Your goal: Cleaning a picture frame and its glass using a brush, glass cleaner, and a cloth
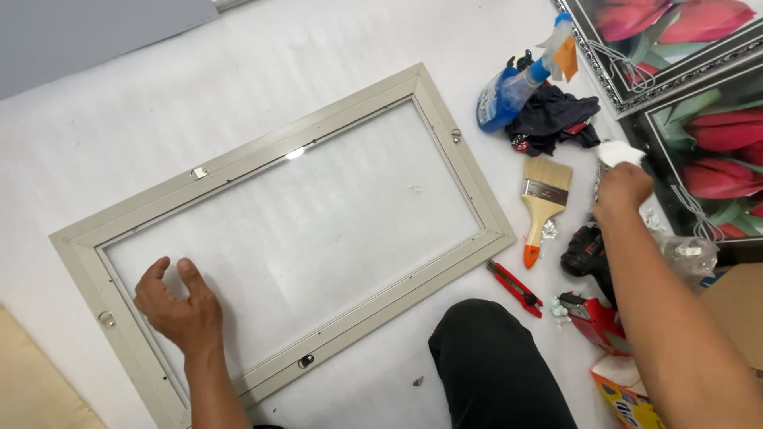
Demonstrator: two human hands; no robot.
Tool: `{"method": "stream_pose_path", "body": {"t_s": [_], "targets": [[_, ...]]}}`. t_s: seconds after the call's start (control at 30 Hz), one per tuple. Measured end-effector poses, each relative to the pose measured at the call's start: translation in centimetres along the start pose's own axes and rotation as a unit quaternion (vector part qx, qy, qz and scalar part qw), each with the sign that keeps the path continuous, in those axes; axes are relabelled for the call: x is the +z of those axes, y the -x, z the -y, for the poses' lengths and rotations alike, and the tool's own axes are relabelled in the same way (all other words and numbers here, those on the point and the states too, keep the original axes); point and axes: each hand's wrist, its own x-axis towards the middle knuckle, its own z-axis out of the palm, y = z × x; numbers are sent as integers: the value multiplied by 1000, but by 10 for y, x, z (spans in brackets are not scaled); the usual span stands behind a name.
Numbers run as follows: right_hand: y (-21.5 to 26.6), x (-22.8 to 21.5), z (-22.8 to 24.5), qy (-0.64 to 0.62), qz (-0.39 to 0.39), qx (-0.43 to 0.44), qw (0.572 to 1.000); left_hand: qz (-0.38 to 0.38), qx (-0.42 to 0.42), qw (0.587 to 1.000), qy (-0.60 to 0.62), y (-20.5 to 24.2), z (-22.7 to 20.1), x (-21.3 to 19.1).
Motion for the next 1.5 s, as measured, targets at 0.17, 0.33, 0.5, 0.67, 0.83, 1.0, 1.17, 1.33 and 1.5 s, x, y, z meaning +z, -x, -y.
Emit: {"method": "stream_pose_path", "body": {"t_s": [0.17, 0.33, 0.5, 0.67, 0.83, 1.0, 1.17, 1.33, 1.5], "targets": [[214, -35, 64, -37, 54, -139, 988, 0, 29, 999, 37, 6, -14, 11], [384, -32, 57, -135, 185, -15, 973, 38, 21, 976, 211, 37, -71, 14], [458, -11, 75, -108, 459, 63, 880, 312, -118, 865, 376, 74, -136, -42], [478, 6, 52, -69, 522, 69, 848, 334, -179, 827, 416, 108, -134, -59], [491, 14, 44, -16, 572, 70, 817, 367, -178, 792, 454, 103, -107, -44], [467, 33, 16, -2, 576, 33, 817, 373, -224, 758, 486, 98, -100, -29], [468, 36, 33, -28, 547, 47, 836, 374, -227, 785, 438, 92, -97, -20], [460, 42, 30, -88, 528, 107, 838, 356, -270, 791, 418, 91, -91, -10], [456, 44, 26, -117, 542, 143, 820, 331, -331, 760, 451, 94, -86, 0]]}}
